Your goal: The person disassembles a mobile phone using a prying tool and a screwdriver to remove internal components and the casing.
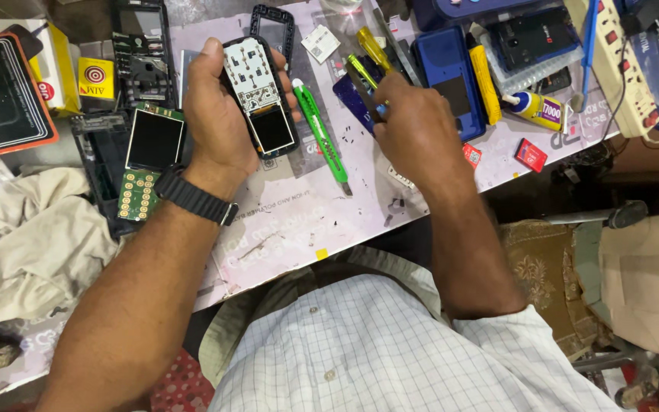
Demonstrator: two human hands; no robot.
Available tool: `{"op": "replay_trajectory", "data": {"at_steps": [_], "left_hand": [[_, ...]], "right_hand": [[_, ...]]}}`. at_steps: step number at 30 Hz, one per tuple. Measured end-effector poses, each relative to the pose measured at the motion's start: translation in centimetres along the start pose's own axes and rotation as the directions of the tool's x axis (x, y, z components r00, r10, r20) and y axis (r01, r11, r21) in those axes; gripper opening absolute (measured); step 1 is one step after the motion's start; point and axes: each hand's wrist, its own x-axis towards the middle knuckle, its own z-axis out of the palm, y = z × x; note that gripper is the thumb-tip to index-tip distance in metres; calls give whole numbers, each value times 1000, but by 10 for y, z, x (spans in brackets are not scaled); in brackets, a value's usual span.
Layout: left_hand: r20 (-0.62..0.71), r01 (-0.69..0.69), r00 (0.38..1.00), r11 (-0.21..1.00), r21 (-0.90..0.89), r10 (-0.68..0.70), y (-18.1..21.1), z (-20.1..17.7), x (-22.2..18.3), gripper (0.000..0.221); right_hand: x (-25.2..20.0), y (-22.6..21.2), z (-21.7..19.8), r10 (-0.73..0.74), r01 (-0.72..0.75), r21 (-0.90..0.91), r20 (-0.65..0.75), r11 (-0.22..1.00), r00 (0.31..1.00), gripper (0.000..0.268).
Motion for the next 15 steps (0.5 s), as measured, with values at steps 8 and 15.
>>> {"op": "replay_trajectory", "data": {"at_steps": [8, 15], "left_hand": [[-7, -3, 1000, 1000, -6, 3, -1, -1, 0, 64], [6, -20, 1000, 1000, -5, 20, -3, -4, 1, 63]], "right_hand": [[1, -11, 0, 34, -34, 33, 12, 999, 999, 31], [1, -6, 5, -52, 52, 10, -59, 999, 997, 34]]}}
